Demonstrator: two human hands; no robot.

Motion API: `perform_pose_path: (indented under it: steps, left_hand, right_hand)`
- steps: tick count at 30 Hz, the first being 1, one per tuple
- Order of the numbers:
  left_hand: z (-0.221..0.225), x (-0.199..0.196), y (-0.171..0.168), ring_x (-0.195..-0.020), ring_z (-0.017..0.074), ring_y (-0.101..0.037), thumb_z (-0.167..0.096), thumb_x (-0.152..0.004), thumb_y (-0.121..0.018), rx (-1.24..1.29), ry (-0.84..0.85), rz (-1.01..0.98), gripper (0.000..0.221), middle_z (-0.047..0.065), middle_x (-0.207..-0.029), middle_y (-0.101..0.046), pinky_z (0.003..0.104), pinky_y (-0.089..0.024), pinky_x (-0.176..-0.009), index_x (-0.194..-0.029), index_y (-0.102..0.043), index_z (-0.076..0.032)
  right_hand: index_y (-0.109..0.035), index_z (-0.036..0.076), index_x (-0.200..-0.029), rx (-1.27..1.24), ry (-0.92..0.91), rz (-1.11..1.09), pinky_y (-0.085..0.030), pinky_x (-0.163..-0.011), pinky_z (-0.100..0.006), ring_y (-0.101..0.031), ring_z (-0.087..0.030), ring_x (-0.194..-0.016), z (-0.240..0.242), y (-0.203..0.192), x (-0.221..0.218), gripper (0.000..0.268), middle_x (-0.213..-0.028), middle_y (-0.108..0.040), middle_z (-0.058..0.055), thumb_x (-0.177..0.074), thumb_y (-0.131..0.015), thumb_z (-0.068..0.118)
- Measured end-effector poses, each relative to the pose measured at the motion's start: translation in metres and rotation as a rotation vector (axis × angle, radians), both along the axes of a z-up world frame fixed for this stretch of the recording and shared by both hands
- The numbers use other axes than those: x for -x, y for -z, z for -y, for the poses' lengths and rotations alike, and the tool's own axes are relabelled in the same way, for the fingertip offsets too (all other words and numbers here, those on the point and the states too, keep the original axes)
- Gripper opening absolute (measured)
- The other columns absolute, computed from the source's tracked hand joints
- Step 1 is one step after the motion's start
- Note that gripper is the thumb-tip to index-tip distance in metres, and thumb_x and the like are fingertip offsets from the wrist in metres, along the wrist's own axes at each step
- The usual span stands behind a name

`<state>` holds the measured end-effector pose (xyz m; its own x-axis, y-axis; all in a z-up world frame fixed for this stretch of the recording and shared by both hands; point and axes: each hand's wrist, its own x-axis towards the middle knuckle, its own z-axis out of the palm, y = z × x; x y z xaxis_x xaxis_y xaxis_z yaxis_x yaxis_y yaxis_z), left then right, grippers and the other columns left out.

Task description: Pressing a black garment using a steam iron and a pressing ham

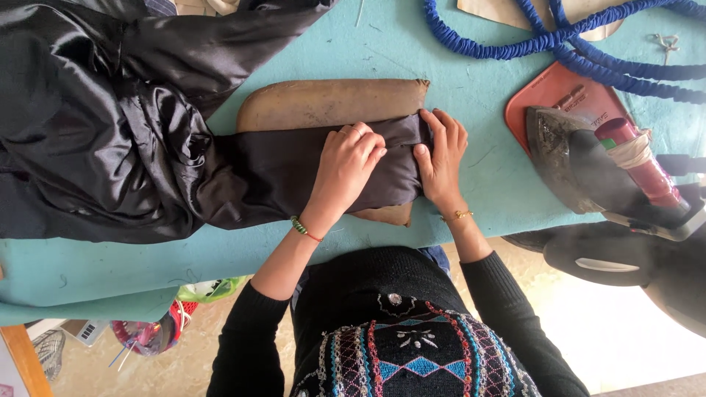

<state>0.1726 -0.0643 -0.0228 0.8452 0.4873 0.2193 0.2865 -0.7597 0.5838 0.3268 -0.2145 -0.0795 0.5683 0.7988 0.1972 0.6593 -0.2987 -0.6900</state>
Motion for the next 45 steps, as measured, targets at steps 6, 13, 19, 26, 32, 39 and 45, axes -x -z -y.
perform_pose_path:
  steps: [6,13,19,26,32,39,45]
  left_hand:
    - [0.002,-0.003,0.011,-0.081,0.0272,-0.063,-0.025,-0.1,-0.066,-0.049,-0.009,0.019,0.013,0.002,-0.085,-0.058,0.04,-0.048,-0.072,-0.091,-0.063,-0.016]
    - [0.001,-0.002,0.004,-0.078,0.0303,-0.062,-0.022,-0.102,-0.061,-0.104,0.033,0.014,0.017,0.006,-0.082,-0.059,0.04,-0.049,-0.069,-0.088,-0.061,-0.012]
    - [-0.002,-0.001,0.005,-0.08,0.0274,-0.062,-0.026,-0.105,-0.057,-0.183,0.012,-0.008,0.017,0.004,-0.084,-0.058,0.039,-0.05,-0.07,-0.093,-0.059,-0.014]
    - [-0.019,0.023,-0.018,-0.083,0.0281,-0.063,-0.021,-0.105,-0.059,-0.148,-0.154,0.035,0.011,0.003,-0.096,-0.06,0.041,-0.049,-0.072,-0.098,-0.058,-0.014]
    - [-0.014,0.034,-0.018,-0.095,0.0207,-0.058,-0.027,-0.099,-0.069,-0.12,-0.177,0.055,0.011,-0.004,-0.103,-0.058,0.037,-0.046,-0.079,-0.102,-0.062,-0.019]
    - [-0.005,0.047,0.002,-0.146,0.0265,-0.045,-0.042,-0.091,-0.08,-0.189,-0.049,0.054,0.057,0.002,-0.155,-0.053,0.049,-0.033,-0.117,-0.141,-0.062,-0.02]
    - [-0.011,0.053,0.006,-0.154,0.0328,-0.03,-0.052,-0.093,-0.075,-0.167,-0.007,-0.018,0.07,0.009,-0.165,-0.04,0.049,-0.027,-0.125,-0.153,-0.054,-0.022]
  right_hand:
    - [-0.045,0.018,-0.154,-0.004,0.001,0.007,-0.024,-0.114,-0.049,-0.035,-0.036,-0.135,-0.001,0.0,0.0,0.063,-0.144,-0.042,-0.013,-0.108,-0.034,0.059]
    - [-0.046,0.018,-0.154,-0.009,0.002,0.014,-0.025,-0.112,-0.049,-0.035,-0.036,-0.134,0.0,0.003,0.0,0.064,-0.144,-0.043,-0.013,-0.108,-0.034,0.06]
    - [-0.046,0.018,-0.154,-0.011,0.0,0.012,-0.025,-0.112,-0.049,-0.035,-0.036,-0.134,0.0,0.002,0.0,0.063,-0.144,-0.043,-0.013,-0.108,-0.034,0.059]
    - [-0.046,0.017,-0.154,-0.018,-0.004,0.023,-0.026,-0.112,-0.05,-0.036,-0.037,-0.132,0.0,-0.001,0.001,0.063,-0.143,-0.045,-0.014,-0.108,-0.034,0.059]
    - [-0.041,0.011,-0.157,-0.007,0.032,0.075,-0.028,-0.116,-0.053,-0.038,-0.042,-0.135,-0.001,-0.016,0.008,0.053,-0.147,-0.043,-0.02,-0.114,-0.034,0.04]
    - [-0.054,0.012,-0.151,-0.124,-0.222,0.257,-0.024,-0.122,-0.054,-0.032,-0.042,-0.15,-0.011,-0.056,0.043,0.076,-0.159,-0.042,-0.021,-0.105,-0.027,0.065]
    - [-0.033,0.014,-0.164,0.16,-0.16,0.22,-0.016,-0.125,-0.049,-0.02,-0.033,-0.158,0.018,-0.039,0.033,0.068,-0.17,-0.024,-0.017,-0.11,-0.03,0.054]
